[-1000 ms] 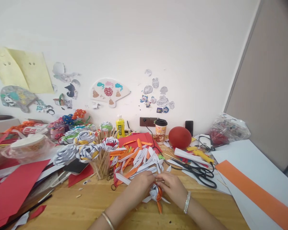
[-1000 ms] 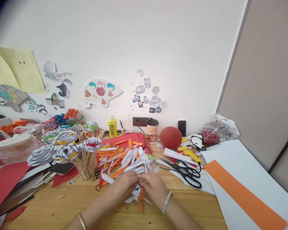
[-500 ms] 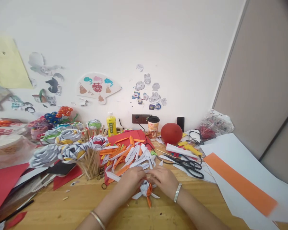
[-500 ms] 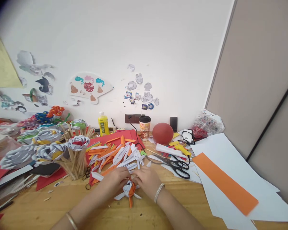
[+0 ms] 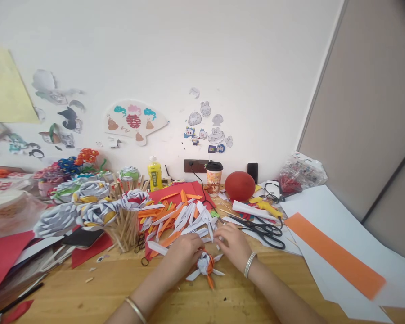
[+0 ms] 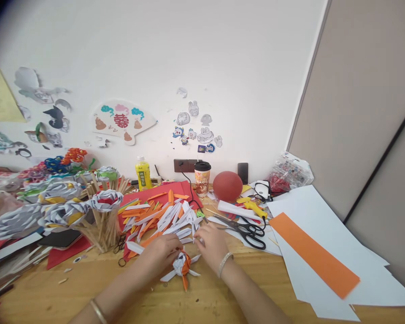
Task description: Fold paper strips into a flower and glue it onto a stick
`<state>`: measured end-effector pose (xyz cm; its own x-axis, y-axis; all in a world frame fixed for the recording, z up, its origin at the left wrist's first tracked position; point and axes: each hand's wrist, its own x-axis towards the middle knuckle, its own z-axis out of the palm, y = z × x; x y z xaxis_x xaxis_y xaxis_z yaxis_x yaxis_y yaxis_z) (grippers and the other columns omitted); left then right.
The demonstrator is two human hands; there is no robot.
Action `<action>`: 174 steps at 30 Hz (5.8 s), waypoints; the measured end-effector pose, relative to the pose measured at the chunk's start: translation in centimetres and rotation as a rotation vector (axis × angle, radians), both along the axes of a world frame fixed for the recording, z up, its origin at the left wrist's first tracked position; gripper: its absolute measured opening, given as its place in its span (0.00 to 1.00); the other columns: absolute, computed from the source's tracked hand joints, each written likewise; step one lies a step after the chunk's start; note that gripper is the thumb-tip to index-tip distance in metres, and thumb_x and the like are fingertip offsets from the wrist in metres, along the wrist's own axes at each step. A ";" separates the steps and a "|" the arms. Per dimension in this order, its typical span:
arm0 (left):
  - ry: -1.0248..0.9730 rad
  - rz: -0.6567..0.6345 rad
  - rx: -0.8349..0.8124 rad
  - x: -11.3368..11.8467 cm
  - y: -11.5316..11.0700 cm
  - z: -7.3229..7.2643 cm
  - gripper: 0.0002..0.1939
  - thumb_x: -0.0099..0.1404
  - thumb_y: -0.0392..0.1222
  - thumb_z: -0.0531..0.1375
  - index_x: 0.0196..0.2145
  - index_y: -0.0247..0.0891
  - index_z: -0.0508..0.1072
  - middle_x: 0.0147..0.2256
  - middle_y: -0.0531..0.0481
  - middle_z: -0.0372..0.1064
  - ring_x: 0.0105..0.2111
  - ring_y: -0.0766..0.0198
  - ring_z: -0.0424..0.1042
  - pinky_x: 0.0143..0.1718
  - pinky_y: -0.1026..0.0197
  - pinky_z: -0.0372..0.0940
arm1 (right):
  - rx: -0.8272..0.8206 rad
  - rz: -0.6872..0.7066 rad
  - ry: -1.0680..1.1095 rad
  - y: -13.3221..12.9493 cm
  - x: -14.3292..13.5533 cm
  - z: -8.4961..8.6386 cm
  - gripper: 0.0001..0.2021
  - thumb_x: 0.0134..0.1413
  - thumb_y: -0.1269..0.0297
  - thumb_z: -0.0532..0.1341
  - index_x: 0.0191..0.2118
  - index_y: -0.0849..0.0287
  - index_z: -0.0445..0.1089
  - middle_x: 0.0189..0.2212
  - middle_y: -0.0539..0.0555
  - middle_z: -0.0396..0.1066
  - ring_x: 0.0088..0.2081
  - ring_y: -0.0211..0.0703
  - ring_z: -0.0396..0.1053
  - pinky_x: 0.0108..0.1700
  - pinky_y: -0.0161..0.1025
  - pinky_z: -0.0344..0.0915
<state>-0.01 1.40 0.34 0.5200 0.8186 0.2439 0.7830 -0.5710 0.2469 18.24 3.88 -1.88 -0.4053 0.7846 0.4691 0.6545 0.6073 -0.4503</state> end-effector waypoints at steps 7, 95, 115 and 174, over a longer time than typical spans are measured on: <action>-0.027 -0.001 -0.018 0.1 -0.1 0.3 0.09 0.57 0.31 0.52 0.28 0.36 0.72 0.29 0.47 0.69 0.30 0.63 0.67 0.31 0.66 0.59 | -0.138 0.133 0.132 -0.9 -1.8 -0.1 0.03 0.47 0.70 0.61 0.26 0.58 0.71 0.29 0.50 0.71 0.36 0.41 0.64 0.40 0.36 0.58; -0.736 0.168 -0.341 0.7 -0.1 -0.7 0.17 0.55 0.50 0.56 0.39 0.37 0.64 0.28 0.52 0.66 0.25 0.65 0.66 0.26 0.63 0.62 | -0.398 0.182 0.716 -1.5 -1.8 0.1 0.02 0.45 0.69 0.59 0.26 0.59 0.63 0.26 0.49 0.67 0.31 0.39 0.67 0.36 0.36 0.64; -0.999 -0.001 -0.894 1.9 -1.1 -0.6 0.12 0.52 0.41 0.58 0.35 0.35 0.64 0.24 0.56 0.64 0.23 0.70 0.62 0.25 0.66 0.57 | -0.483 0.418 0.540 -1.4 -0.2 1.9 0.07 0.44 0.70 0.61 0.33 0.59 0.71 0.30 0.50 0.71 0.34 0.39 0.68 0.39 0.37 0.63; -0.856 0.112 -0.382 0.9 -0.2 0.7 0.09 0.48 0.43 0.61 0.23 0.36 0.66 0.24 0.54 0.65 0.27 0.65 0.66 0.29 0.65 0.62 | -0.391 0.176 0.717 -1.8 -1.7 0.6 0.03 0.40 0.70 0.61 0.27 0.59 0.67 0.27 0.50 0.69 0.33 0.41 0.67 0.38 0.38 0.63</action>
<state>0.88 1.16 1.00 0.2015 0.9564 0.2115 0.2941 -0.2650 0.9183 16.50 2.11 -1.32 -0.2440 0.8977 0.3670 0.0391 0.3873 -0.9211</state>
